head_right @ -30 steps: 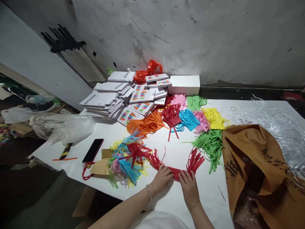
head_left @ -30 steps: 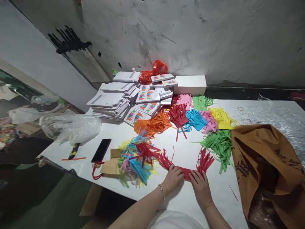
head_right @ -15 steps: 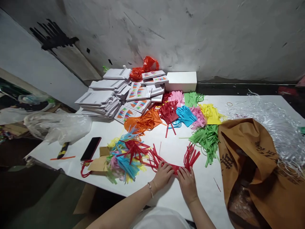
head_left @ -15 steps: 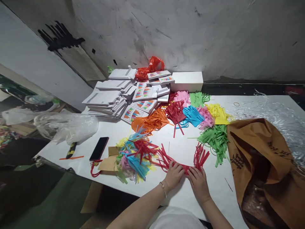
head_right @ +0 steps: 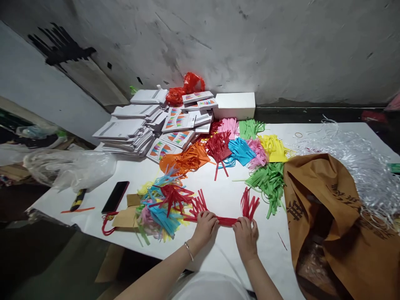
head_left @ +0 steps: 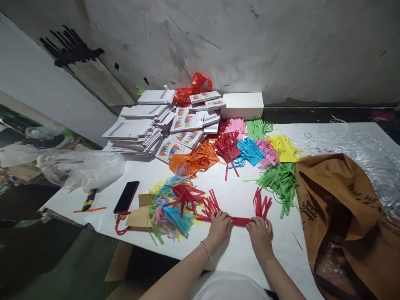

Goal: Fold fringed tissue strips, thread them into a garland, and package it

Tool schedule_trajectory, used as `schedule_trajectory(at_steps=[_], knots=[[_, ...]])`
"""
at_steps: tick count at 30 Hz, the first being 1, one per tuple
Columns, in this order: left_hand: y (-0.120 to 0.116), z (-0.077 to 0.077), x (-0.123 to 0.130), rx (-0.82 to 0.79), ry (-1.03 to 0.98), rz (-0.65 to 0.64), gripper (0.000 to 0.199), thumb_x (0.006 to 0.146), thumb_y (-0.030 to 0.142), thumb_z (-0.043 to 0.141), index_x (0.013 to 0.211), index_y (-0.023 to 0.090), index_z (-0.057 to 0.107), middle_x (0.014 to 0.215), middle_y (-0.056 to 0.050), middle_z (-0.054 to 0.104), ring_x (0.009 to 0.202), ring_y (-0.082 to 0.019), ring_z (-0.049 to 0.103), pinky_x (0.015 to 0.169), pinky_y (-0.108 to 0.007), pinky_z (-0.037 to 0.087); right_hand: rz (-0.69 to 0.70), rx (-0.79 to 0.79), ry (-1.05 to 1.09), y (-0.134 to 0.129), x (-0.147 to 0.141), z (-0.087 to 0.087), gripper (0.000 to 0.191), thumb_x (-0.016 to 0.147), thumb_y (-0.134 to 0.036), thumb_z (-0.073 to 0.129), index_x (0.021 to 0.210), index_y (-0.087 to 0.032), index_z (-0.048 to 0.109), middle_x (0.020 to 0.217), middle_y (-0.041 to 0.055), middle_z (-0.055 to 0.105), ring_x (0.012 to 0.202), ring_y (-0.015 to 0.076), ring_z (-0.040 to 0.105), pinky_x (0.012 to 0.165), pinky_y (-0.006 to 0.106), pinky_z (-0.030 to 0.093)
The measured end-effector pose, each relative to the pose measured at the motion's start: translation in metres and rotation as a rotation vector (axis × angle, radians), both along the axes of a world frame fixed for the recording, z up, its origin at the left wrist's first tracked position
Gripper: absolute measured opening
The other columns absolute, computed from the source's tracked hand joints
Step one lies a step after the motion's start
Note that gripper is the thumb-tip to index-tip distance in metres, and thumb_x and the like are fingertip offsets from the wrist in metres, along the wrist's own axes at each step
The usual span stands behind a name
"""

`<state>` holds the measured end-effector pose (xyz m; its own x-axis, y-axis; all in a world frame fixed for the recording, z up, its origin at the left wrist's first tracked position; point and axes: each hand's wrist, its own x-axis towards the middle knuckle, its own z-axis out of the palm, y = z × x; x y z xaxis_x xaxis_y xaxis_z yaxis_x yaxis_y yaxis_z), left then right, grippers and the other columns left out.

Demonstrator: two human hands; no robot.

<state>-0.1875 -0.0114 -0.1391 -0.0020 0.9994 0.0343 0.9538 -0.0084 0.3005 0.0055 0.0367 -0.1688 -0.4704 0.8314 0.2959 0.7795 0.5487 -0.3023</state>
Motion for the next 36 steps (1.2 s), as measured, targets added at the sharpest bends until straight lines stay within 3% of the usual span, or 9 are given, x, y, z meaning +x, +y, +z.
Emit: schedule_trajectory(at_steps=[7, 10, 12, 17, 20, 24, 27, 30, 36], knots=[[0.021, 0.004, 0.015, -0.084, 0.085, 0.168, 0.019, 0.09, 0.021, 0.053, 0.077, 0.019, 0.067, 0.089, -0.007, 0.061, 0.091, -0.026, 0.051, 0.084, -0.046, 0.032, -0.123, -0.053, -0.09, 0.016, -0.012, 0.016, 0.017, 0.094, -0.024, 0.053, 0.082, -0.019, 0.063, 0.087, 0.0079, 0.063, 0.091, 0.0258, 0.054, 0.093, 0.048, 0.032], [0.025, 0.002, 0.013, -0.094, 0.086, 0.155, 0.018, 0.088, 0.022, 0.056, 0.074, 0.019, 0.068, 0.088, -0.008, 0.06, 0.091, -0.026, 0.051, 0.083, -0.045, 0.032, -0.131, -0.025, -0.058, 0.013, -0.011, 0.014, 0.015, 0.093, -0.019, 0.051, 0.088, -0.019, 0.065, 0.099, 0.0113, 0.064, 0.101, 0.0285, 0.053, 0.099, 0.052, 0.027], [0.026, 0.002, 0.012, -0.09, 0.08, 0.146, 0.018, 0.087, 0.022, 0.056, 0.073, 0.019, 0.068, 0.087, -0.008, 0.06, 0.091, -0.027, 0.051, 0.084, -0.046, 0.033, -0.051, -0.001, -0.017, 0.01, -0.011, 0.009, 0.018, 0.093, -0.014, 0.05, 0.093, -0.022, 0.067, 0.107, 0.0095, 0.065, 0.107, 0.0267, 0.053, 0.104, 0.05, 0.024], [0.021, 0.007, 0.008, -0.03, 0.037, 0.129, 0.014, 0.088, 0.019, 0.053, 0.086, 0.018, 0.067, 0.094, -0.009, 0.061, 0.093, -0.027, 0.052, 0.088, -0.049, 0.033, 0.186, 0.028, 0.074, 0.004, -0.016, -0.007, 0.025, 0.094, -0.011, 0.047, 0.09, -0.025, 0.067, 0.091, 0.0017, 0.069, 0.102, 0.0201, 0.057, 0.106, 0.042, 0.025], [0.012, 0.01, 0.006, 0.029, -0.012, 0.023, 0.016, 0.088, 0.021, 0.056, 0.102, 0.023, 0.064, 0.11, -0.007, 0.061, 0.103, -0.026, 0.051, 0.1, -0.05, 0.028, 0.177, 0.024, 0.108, 0.006, -0.021, -0.01, 0.026, 0.095, -0.012, 0.045, 0.082, -0.022, 0.065, 0.082, 0.002, 0.066, 0.094, 0.0203, 0.058, 0.103, 0.043, 0.026], [0.006, 0.002, 0.003, 0.082, -0.073, -0.104, 0.012, 0.091, 0.023, 0.057, 0.099, 0.026, 0.065, 0.104, -0.003, 0.065, 0.101, -0.023, 0.052, 0.103, -0.049, 0.024, 0.146, -0.011, 0.127, 0.007, -0.027, -0.004, 0.024, 0.097, -0.017, 0.044, 0.083, -0.021, 0.063, 0.084, 0.0028, 0.065, 0.091, 0.0207, 0.057, 0.102, 0.045, 0.026], [0.008, -0.007, 0.001, 0.09, -0.101, -0.1, 0.011, 0.091, 0.019, 0.057, 0.092, 0.025, 0.067, 0.096, -0.003, 0.067, 0.096, -0.022, 0.054, 0.098, -0.047, 0.029, 0.166, -0.032, 0.114, 0.005, -0.029, -0.001, 0.018, 0.097, -0.019, 0.047, 0.094, -0.023, 0.064, 0.093, 0.003, 0.066, 0.094, 0.0211, 0.056, 0.102, 0.045, 0.026], [0.01, -0.01, -0.002, 0.079, -0.126, -0.084, 0.008, 0.088, 0.019, 0.063, 0.083, 0.023, 0.068, 0.087, -0.001, 0.067, 0.091, -0.021, 0.054, 0.093, -0.044, 0.032, 0.18, -0.028, 0.101, 0.004, -0.025, -0.002, 0.018, 0.095, -0.016, 0.05, 0.089, -0.024, 0.064, 0.09, 0.002, 0.067, 0.093, 0.0202, 0.057, 0.101, 0.044, 0.027], [0.003, -0.001, -0.006, 0.045, -0.137, -0.009, 0.011, 0.087, 0.021, 0.066, 0.077, 0.024, 0.069, 0.081, 0.0, 0.067, 0.09, -0.021, 0.055, 0.094, -0.046, 0.031, 0.113, 0.019, 0.079, 0.012, -0.005, 0.001, 0.022, 0.097, -0.019, 0.045, 0.087, -0.025, 0.063, 0.093, 0.0026, 0.065, 0.097, 0.0213, 0.056, 0.1, 0.046, 0.029]])
